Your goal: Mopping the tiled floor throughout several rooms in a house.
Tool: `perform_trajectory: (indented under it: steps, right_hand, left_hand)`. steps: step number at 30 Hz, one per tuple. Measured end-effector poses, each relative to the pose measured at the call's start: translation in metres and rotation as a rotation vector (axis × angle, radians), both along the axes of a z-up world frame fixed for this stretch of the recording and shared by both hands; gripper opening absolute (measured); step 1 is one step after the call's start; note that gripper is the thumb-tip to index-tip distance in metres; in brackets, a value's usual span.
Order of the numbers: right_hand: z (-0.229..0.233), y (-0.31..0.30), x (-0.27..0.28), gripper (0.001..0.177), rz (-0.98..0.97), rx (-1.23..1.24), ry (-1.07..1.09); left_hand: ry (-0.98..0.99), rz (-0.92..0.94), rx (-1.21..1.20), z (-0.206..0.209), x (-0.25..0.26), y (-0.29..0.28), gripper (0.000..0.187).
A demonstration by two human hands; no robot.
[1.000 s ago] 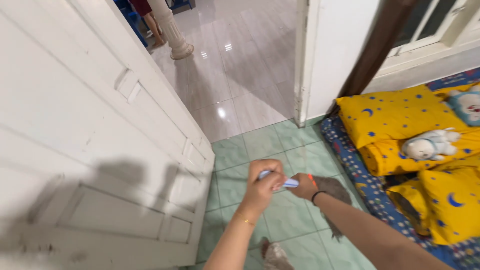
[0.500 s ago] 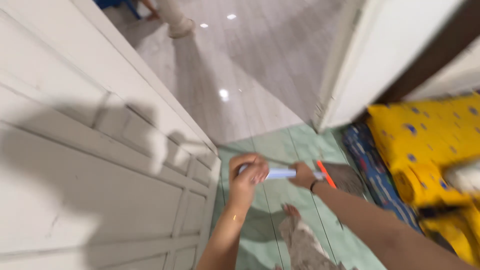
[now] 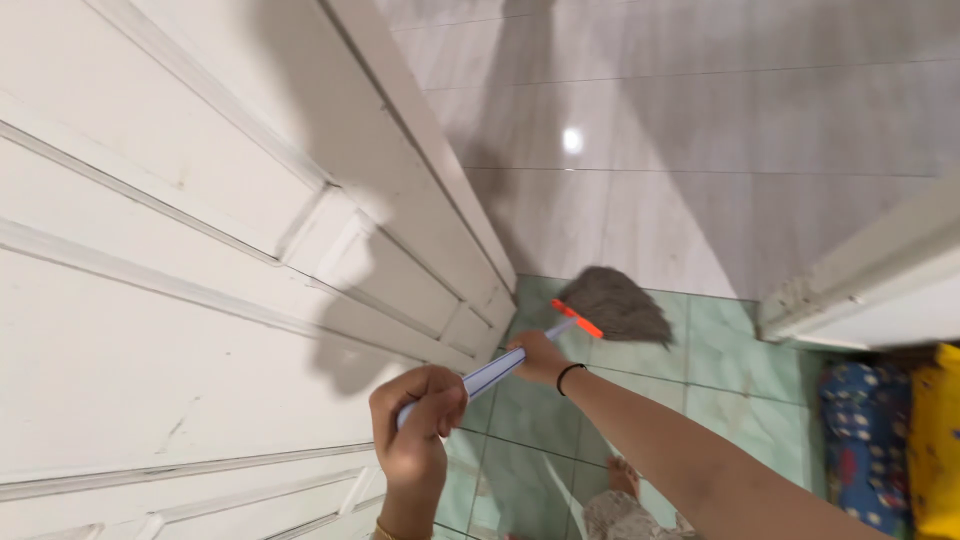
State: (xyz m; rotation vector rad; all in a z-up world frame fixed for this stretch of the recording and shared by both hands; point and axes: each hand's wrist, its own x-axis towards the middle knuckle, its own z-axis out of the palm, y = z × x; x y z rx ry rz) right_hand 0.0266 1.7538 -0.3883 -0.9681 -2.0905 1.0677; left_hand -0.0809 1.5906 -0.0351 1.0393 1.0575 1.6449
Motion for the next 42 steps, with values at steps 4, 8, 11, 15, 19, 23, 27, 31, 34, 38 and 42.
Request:
perform_trajectory:
  steps: [4,8,11,15,19,23,27,31,34,38,42]
  right_hand:
    - [0.017,0.015,-0.033,0.015,0.141,-0.077,0.053]
    - [0.037,0.018,-0.021,0.018,0.184,-0.241,-0.031]
    - [0.06,0.027,-0.003,0.01,0.118,-0.195,-0.093]
    - [0.079,0.033,0.045,0.012,-0.015,-0.319,-0.33]
    - [0.024,0.025,0.141,0.013,-0.243,-0.266,-0.221]
    - [-0.03,-0.001,0.252,0.011,-0.362,-0.084,-0.3]
    - [-0.025,-0.039,0.273,0.008,-0.444,-0.304,-0.338]
    - [-0.079,-0.049,0.207,0.014,-0.363,-0.209,-0.486]
    - [-0.09,-0.057,0.135,0.02,-0.283,0.084,-0.311]
    - [-0.02,-0.058,0.006,0.02,-0.162,-0.217,-0.213]
    - [0.013,-0.074,-0.104,0.011,0.026,-0.235,-0.158]
  left_hand:
    - [0.136,0.133,-0.054,0.007,0.007,0.009,0.008]
    - [0.118,0.065,0.052,0.0,0.001,0.023,0.01]
    - [0.137,0.06,0.212,0.008,-0.014,0.05,0.015]
    - [-0.045,-0.024,0.237,-0.006,-0.031,0.095,0.019]
    - [-0.144,-0.278,0.05,-0.038,0.003,0.141,0.026]
    - [-0.146,-0.482,-0.159,-0.094,0.076,0.141,0.024]
    - [-0.198,-0.598,-0.182,-0.12,0.083,0.105,0.02]
    - [-0.2,-0.525,-0.207,-0.113,0.016,0.06,0.017]
    - [-0.166,-0.432,-0.129,-0.09,-0.038,0.029,0.017]
    - [-0.102,-0.307,-0.006,-0.042,-0.105,-0.015,0.02]
    - [0.071,-0.192,-0.017,0.004,-0.155,-0.063,0.019]
